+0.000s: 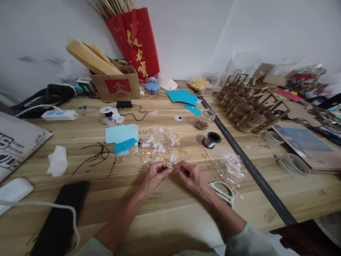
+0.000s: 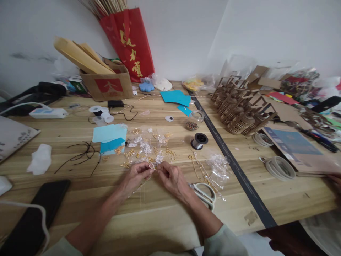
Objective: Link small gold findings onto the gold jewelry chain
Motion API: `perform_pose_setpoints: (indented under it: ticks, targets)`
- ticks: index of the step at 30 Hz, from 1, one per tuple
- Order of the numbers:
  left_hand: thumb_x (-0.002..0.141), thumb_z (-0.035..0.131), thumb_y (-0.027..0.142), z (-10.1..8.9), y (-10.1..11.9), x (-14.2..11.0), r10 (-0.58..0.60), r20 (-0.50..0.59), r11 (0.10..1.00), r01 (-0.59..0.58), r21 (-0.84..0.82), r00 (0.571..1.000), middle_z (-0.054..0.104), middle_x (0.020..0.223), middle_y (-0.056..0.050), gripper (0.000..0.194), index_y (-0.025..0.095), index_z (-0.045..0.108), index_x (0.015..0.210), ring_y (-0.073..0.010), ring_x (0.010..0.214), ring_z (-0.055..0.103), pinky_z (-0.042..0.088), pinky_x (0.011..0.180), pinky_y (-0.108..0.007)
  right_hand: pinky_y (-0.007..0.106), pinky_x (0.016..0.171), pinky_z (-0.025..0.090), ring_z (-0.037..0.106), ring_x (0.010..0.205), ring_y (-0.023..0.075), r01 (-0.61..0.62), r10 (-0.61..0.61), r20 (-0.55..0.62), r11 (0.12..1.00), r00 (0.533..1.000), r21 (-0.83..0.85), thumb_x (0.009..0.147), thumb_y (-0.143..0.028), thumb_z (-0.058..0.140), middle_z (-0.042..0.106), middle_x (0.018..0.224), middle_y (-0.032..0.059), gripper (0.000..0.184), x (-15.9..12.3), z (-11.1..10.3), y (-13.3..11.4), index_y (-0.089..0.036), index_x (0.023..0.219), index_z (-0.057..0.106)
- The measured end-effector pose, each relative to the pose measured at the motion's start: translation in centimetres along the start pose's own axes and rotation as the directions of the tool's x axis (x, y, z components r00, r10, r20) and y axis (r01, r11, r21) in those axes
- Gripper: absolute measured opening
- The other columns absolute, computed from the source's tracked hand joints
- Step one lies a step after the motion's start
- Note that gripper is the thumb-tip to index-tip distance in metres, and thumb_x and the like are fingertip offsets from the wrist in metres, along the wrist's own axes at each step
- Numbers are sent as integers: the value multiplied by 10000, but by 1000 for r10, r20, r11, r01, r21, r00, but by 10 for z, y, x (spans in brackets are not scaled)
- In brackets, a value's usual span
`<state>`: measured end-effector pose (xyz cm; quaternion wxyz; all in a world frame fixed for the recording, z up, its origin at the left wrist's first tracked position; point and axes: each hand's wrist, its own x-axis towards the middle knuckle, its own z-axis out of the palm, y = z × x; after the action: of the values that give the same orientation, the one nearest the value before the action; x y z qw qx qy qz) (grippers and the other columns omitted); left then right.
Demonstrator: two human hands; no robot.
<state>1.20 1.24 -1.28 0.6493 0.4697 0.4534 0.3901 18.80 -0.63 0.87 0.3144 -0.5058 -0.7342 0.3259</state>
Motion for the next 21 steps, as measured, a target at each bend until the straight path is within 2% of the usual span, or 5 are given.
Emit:
perform_pose_setpoints:
  ticks: [13, 21]
  targets:
    - [665, 702, 309, 1, 0, 0, 19, -8, 999, -18, 34, 1000, 514, 557, 37, 202, 136, 599, 654, -81, 514, 421, 314, 506, -217, 192, 499, 300, 389, 507, 82, 26, -25, -21, 998, 999, 57, 855, -205, 508, 439, 562, -50, 115, 1, -1, -1, -149, 782, 577]
    - [652, 697, 303, 0, 5, -2, -6, 41, 999, 4, 45, 999, 493, 551, 42, 205, 134, 585, 629, -75, 519, 400, 281, 505, -214, 189, 510, 318, 417, 530, 85, 46, -45, -26, 997, 999, 68, 863, -215, 523, 467, 589, -39, 118, 1, -2, -1, -151, 787, 588]
